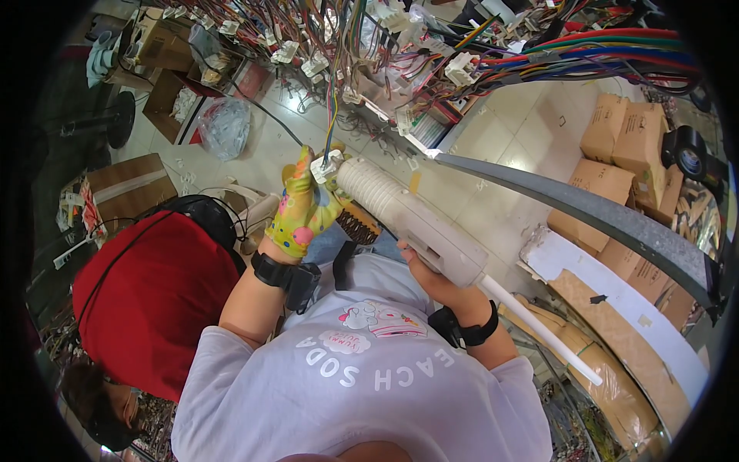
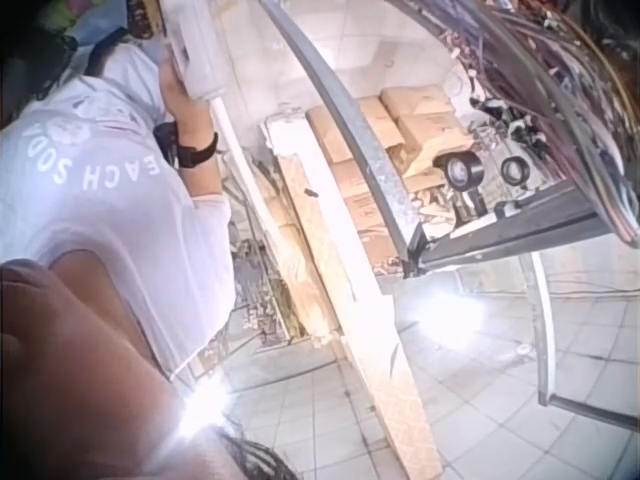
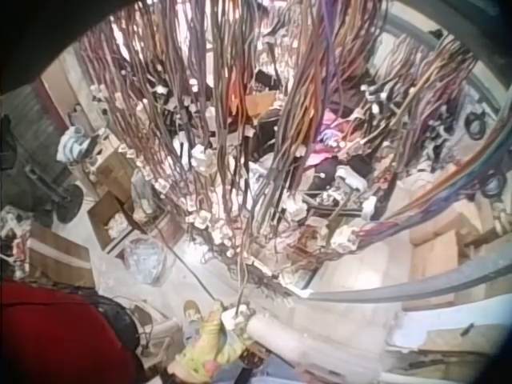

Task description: Applying adhesive to various points of a wire harness using a dispenser gun.

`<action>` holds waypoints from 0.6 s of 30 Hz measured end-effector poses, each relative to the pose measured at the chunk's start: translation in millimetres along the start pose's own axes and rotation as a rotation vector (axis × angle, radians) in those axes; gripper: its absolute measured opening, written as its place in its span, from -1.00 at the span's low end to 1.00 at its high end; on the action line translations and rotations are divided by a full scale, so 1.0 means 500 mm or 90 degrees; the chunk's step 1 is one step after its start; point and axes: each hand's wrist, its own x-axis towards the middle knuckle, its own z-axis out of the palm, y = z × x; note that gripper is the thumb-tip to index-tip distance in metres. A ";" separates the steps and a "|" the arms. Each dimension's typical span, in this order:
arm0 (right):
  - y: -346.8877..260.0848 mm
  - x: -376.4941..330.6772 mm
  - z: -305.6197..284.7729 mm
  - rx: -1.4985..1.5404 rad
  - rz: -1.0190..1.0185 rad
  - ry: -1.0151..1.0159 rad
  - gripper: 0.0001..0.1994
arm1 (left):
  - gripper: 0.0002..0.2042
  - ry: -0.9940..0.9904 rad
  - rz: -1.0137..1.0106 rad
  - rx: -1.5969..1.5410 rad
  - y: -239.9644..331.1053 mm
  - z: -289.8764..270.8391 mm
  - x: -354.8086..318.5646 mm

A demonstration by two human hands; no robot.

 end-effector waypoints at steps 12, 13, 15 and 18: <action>-0.030 -0.008 0.001 0.030 0.046 -0.047 -0.88 | -0.54 -0.025 0.034 -0.007 0.005 0.002 0.003; -0.026 -0.008 0.000 0.030 0.046 -0.047 -0.88 | -0.54 -0.011 0.044 0.003 0.003 0.006 0.001; -0.017 -0.007 -0.002 0.025 0.008 -0.061 -0.87 | -0.55 0.002 0.055 0.012 0.003 0.008 0.001; -0.031 -0.007 0.001 -0.034 -0.020 -0.048 -0.84 | -0.56 -0.019 0.051 0.015 0.006 0.004 0.001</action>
